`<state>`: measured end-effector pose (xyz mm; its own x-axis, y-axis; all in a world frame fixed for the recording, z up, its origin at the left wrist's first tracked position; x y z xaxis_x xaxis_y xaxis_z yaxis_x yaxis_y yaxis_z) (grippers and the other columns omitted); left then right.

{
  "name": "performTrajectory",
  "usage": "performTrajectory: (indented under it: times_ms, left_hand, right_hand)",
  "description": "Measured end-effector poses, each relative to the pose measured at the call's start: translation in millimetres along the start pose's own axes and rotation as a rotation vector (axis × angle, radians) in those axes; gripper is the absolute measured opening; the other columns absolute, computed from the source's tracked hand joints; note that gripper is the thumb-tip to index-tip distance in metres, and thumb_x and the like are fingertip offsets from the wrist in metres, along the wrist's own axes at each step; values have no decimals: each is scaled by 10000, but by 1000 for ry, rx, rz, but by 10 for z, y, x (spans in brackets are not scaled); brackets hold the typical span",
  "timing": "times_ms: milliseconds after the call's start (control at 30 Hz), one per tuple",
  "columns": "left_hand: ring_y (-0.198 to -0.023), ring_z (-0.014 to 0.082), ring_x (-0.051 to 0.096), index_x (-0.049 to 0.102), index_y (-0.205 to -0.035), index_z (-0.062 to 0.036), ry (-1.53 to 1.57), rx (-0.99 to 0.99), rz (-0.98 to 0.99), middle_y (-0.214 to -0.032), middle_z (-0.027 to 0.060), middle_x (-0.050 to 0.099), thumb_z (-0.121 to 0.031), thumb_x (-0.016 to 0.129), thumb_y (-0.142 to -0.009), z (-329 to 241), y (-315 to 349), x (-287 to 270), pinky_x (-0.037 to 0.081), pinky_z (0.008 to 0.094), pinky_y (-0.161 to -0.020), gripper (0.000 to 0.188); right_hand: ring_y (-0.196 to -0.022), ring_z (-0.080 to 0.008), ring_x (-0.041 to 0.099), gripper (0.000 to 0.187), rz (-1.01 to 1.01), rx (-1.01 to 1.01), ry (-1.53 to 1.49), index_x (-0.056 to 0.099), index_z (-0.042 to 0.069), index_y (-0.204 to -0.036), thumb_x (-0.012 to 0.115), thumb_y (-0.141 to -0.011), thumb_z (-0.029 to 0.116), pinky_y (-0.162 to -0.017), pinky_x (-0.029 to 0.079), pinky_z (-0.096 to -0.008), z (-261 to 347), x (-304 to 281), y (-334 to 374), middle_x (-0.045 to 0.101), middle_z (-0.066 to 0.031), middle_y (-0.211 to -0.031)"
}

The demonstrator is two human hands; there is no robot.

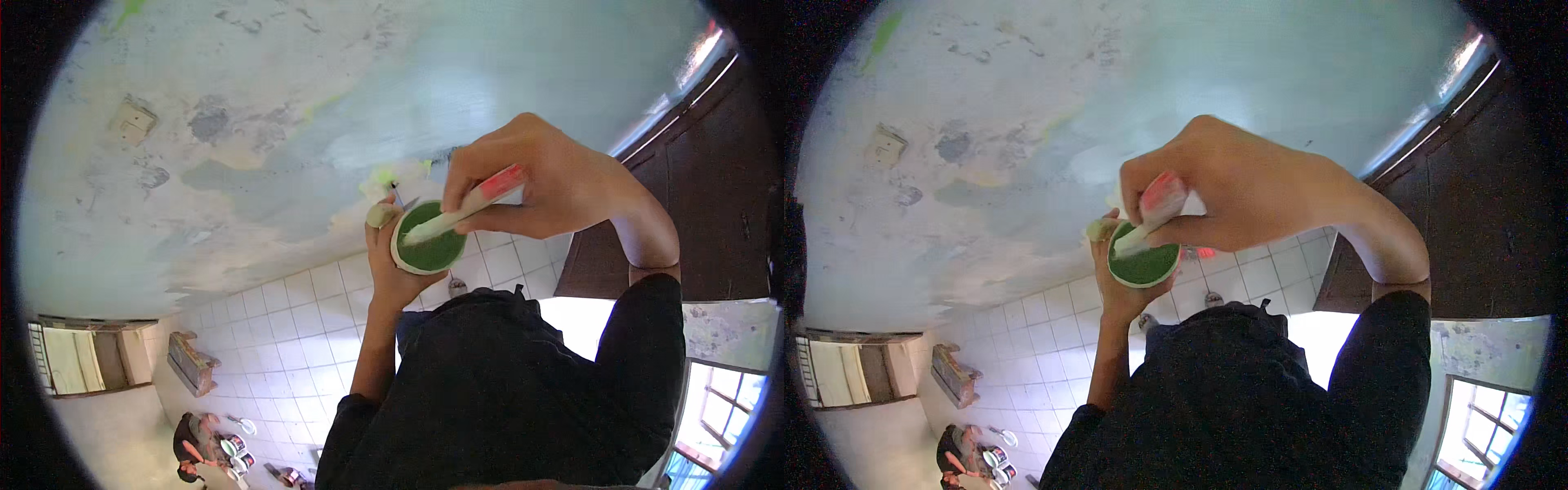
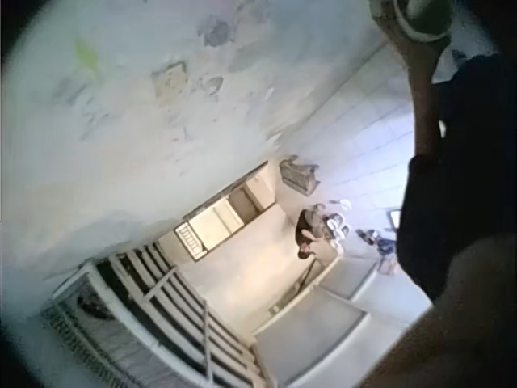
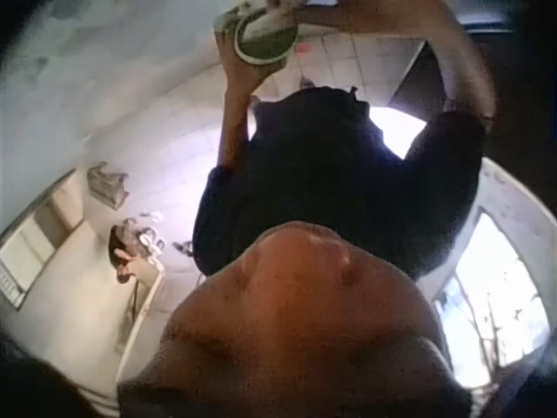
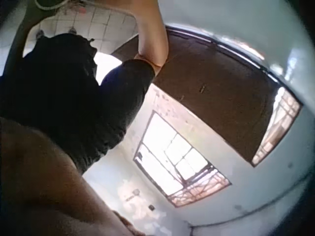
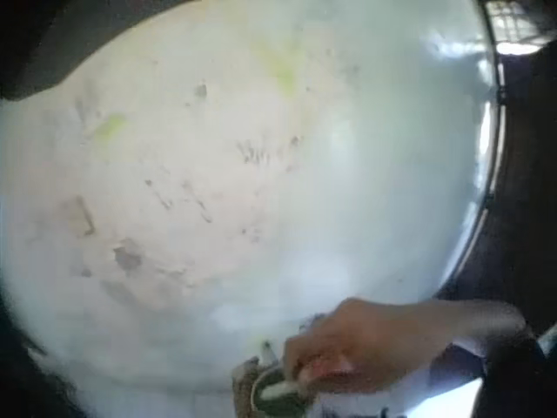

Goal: The person paints a wall using a brush, dipping it into a container of green paint and applying it to the surface in several locations.

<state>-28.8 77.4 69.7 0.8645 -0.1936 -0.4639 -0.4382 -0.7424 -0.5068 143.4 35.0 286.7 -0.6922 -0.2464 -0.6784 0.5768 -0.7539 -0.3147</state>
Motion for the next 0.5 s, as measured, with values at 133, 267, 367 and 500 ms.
performTrajectory:
  times_ms: [133,267,367,500]
  left_hand:
    - [-1406,439,455,564,-1371,-60,105,-82,-33,-1496,234,482,-223,1032,-447,52,20,130,406,540,-1152,1048]
    - [-1416,430,452,562,-1351,-69,223,-149,-52,-1496,227,484,-241,1034,-445,112,50,246,396,540,-1160,1036]
    - [-1417,427,452,556,-1374,-72,158,-163,-59,-1485,225,491,-238,1023,-476,94,26,303,394,536,-1162,1026]
    - [-1418,433,454,550,-1399,-68,186,-174,-93,-1487,232,489,-245,1003,-517,89,9,341,400,538,-1154,1006]
  right_hand:
    - [-812,-325,726,231,33,-14,100,655,-11,-990,818,-847,69,-732,548,-392,-249,201,28,706,-163,-850]
    - [-817,-265,717,224,34,-46,101,687,57,-1043,825,-884,134,-709,552,-384,-346,272,54,706,-108,-931]
    - [-838,-283,713,248,48,18,190,676,55,-1078,815,-897,152,-737,547,-404,-440,290,112,708,-119,-933]
    - [-863,-299,711,256,32,21,181,664,59,-1111,793,-922,172,-774,534,-427,-538,299,155,708,-121,-917]
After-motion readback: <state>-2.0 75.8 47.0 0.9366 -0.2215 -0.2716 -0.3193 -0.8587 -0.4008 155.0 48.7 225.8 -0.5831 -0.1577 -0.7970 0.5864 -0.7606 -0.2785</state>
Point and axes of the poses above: each hand's wrist, its own y-axis away from the middle knuckle, its own x-axis out of the palm, z = x × y, the point moved 6 cm from there along -y, towards the middle knuckle
